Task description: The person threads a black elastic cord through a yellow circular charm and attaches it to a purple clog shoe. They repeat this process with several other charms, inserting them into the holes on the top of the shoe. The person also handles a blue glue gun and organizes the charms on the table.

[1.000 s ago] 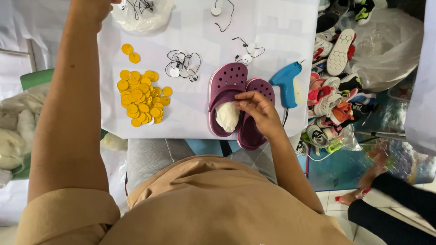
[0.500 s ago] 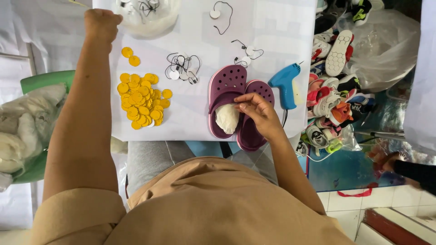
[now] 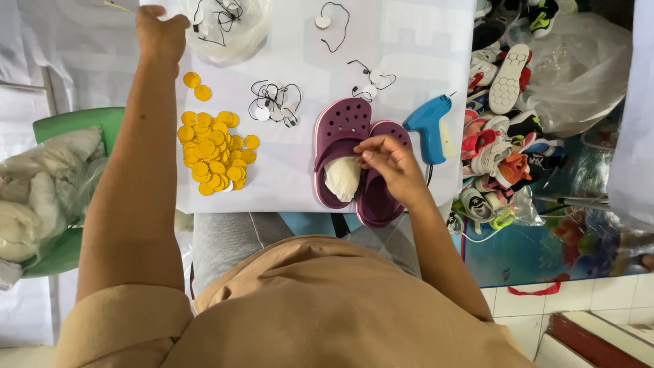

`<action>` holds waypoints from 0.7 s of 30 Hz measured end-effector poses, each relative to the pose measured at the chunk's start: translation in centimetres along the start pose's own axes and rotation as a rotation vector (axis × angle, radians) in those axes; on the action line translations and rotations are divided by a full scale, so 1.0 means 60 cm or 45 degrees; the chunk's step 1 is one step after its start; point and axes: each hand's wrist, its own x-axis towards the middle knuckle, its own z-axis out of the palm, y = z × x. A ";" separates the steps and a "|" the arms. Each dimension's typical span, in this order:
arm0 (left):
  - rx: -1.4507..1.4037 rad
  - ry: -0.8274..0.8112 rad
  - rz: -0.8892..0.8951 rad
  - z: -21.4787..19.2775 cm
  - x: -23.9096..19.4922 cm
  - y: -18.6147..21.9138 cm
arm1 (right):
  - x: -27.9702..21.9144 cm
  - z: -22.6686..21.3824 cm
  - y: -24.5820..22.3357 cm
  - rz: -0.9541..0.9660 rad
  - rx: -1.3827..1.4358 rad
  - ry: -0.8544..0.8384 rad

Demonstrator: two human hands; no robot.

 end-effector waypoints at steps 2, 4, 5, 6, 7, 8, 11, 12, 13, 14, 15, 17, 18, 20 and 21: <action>0.034 0.353 0.443 0.012 0.031 -0.024 | 0.013 -0.014 -0.016 -0.095 -0.096 0.066; 0.044 0.427 0.651 0.006 -0.038 0.016 | 0.039 -0.033 -0.037 -0.188 -0.269 0.118; 0.048 0.494 0.864 0.004 -0.071 0.038 | 0.053 -0.044 -0.048 -0.283 -0.447 0.171; 0.051 0.492 0.868 0.007 -0.115 0.052 | 0.076 -0.055 -0.049 -0.284 -0.444 0.175; 0.004 0.431 0.905 0.010 -0.160 0.065 | 0.099 -0.066 -0.050 -0.268 -0.629 0.284; -0.042 0.371 0.941 0.013 -0.204 0.077 | 0.121 -0.077 -0.051 -0.250 -0.815 0.394; -0.134 0.156 0.921 0.007 -0.340 0.080 | 0.193 -0.131 0.008 -0.111 -1.192 0.514; -0.134 0.153 0.920 -0.001 -0.369 0.070 | 0.209 -0.139 0.025 -0.108 -1.192 0.515; -0.093 0.104 0.863 -0.009 -0.397 0.059 | 0.225 -0.148 0.041 -0.043 -1.273 0.497; -0.051 0.054 0.807 -0.017 -0.426 0.049 | 0.240 -0.157 0.057 0.023 -1.353 0.479; -0.052 0.051 0.807 -0.025 -0.442 0.034 | 0.249 -0.159 0.068 0.026 -1.354 0.481; 0.008 0.006 0.707 -0.042 -0.475 0.003 | 0.265 -0.161 0.090 0.038 -1.405 0.499; 0.010 0.005 0.706 -0.047 -0.484 -0.008 | 0.261 -0.159 0.083 0.039 -1.404 0.499; -0.046 -0.015 0.614 -0.060 -0.502 -0.028 | 0.258 -0.149 0.066 0.008 -1.343 0.573; -0.045 -0.010 0.616 -0.060 -0.505 -0.026 | 0.249 -0.139 0.048 0.003 -1.341 0.572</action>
